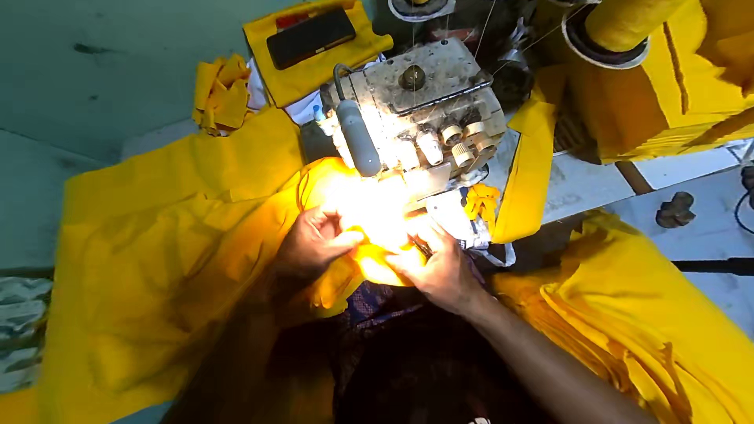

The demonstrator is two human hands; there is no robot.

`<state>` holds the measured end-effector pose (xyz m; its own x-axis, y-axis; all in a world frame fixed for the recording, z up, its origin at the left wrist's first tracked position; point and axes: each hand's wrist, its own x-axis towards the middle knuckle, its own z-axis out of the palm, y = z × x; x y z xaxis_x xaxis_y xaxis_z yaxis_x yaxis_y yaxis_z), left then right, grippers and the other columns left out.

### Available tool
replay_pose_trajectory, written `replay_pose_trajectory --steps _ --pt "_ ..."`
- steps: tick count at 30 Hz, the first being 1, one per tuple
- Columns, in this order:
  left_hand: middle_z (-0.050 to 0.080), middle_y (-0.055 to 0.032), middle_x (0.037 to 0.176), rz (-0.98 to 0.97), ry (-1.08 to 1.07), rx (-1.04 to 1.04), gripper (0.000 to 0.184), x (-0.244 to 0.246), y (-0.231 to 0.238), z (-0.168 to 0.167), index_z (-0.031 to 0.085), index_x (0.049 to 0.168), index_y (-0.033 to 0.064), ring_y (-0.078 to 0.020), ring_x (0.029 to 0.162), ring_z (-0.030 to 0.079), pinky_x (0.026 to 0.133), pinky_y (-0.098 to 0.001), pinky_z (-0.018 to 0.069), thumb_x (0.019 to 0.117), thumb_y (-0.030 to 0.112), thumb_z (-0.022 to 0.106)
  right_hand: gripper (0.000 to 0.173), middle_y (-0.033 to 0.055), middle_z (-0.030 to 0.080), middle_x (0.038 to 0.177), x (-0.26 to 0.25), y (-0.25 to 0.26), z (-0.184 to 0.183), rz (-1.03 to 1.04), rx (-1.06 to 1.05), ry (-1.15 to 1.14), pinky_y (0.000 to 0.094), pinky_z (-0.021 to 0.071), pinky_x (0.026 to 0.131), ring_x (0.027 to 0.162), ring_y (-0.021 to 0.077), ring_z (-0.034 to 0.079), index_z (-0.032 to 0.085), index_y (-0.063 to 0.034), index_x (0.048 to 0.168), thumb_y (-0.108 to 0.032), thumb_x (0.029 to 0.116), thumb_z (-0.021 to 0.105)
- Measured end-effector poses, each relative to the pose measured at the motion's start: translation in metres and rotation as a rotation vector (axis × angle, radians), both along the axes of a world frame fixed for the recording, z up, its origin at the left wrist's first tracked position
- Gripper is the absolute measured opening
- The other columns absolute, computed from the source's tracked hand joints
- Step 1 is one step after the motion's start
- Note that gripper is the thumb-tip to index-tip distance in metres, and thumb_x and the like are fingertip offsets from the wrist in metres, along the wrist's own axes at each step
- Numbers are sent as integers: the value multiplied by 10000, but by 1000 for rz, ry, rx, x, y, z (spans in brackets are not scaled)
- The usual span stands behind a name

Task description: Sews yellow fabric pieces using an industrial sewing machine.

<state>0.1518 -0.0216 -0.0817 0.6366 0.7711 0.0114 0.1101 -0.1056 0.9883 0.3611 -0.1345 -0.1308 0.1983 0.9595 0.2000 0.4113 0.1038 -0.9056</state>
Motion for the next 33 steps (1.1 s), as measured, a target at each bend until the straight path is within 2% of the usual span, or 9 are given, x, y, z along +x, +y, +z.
replay_pose_trajectory --steps 2,6,13,15,17,22,26,29,33 --pt "692 42 844 12 180 158 230 -1 9 15 664 945 143 -53 689 645 599 -212 561 774 8 740 156 -12 676 888 3 1 -8 -14 22 139 202 548 709 795 32 629 736 -91 907 -246 904 754" --pt "709 34 803 13 349 260 98 -4 25 33 709 884 117 -57 654 646 586 -221 554 861 29 746 66 -32 656 741 2 7 -18 -120 -23 340 184 513 604 649 7 595 717 -70 877 -130 905 719" --pt "726 44 827 144 626 490 40 10 38 42 750 972 171 -53 668 648 626 -291 556 944 147 736 191 -39 637 665 2 18 -26 -193 -184 235 250 509 604 620 27 590 725 -106 779 -262 886 749" --pt "718 31 882 134 686 619 42 15 41 41 757 964 159 -71 768 664 717 -330 564 935 175 730 149 -34 647 684 -1 19 -24 -221 -212 289 237 513 599 618 28 597 722 -99 805 -230 849 779" --pt "664 44 847 113 679 694 58 18 43 40 723 910 161 -50 729 607 670 -298 518 933 203 690 118 -17 673 732 -5 16 -22 -214 -206 381 234 567 587 611 46 636 705 -78 880 -156 822 772" --pt "673 52 902 41 623 703 130 18 45 34 691 929 164 -15 802 631 707 -243 537 975 240 597 307 40 642 776 -8 13 -9 -137 -233 596 240 594 521 557 93 638 654 4 1125 -51 839 749" --pt "642 58 843 18 671 676 160 17 42 39 685 914 168 -32 752 610 655 -257 513 1003 230 567 161 13 611 691 -4 19 -13 -110 -235 598 215 561 492 507 68 602 622 -14 959 -64 866 744" --pt "662 31 925 5 646 720 156 19 47 33 675 914 151 -54 871 638 757 -289 540 985 227 559 70 -6 616 633 -2 26 -16 -71 -286 580 214 548 492 490 61 596 658 -30 898 -72 883 712" --pt "671 -24 963 124 642 783 167 25 50 16 730 898 116 -123 875 648 781 -359 557 956 237 630 150 -4 639 600 -2 34 -27 -136 -266 389 238 559 500 493 62 618 684 -46 827 -155 926 710"
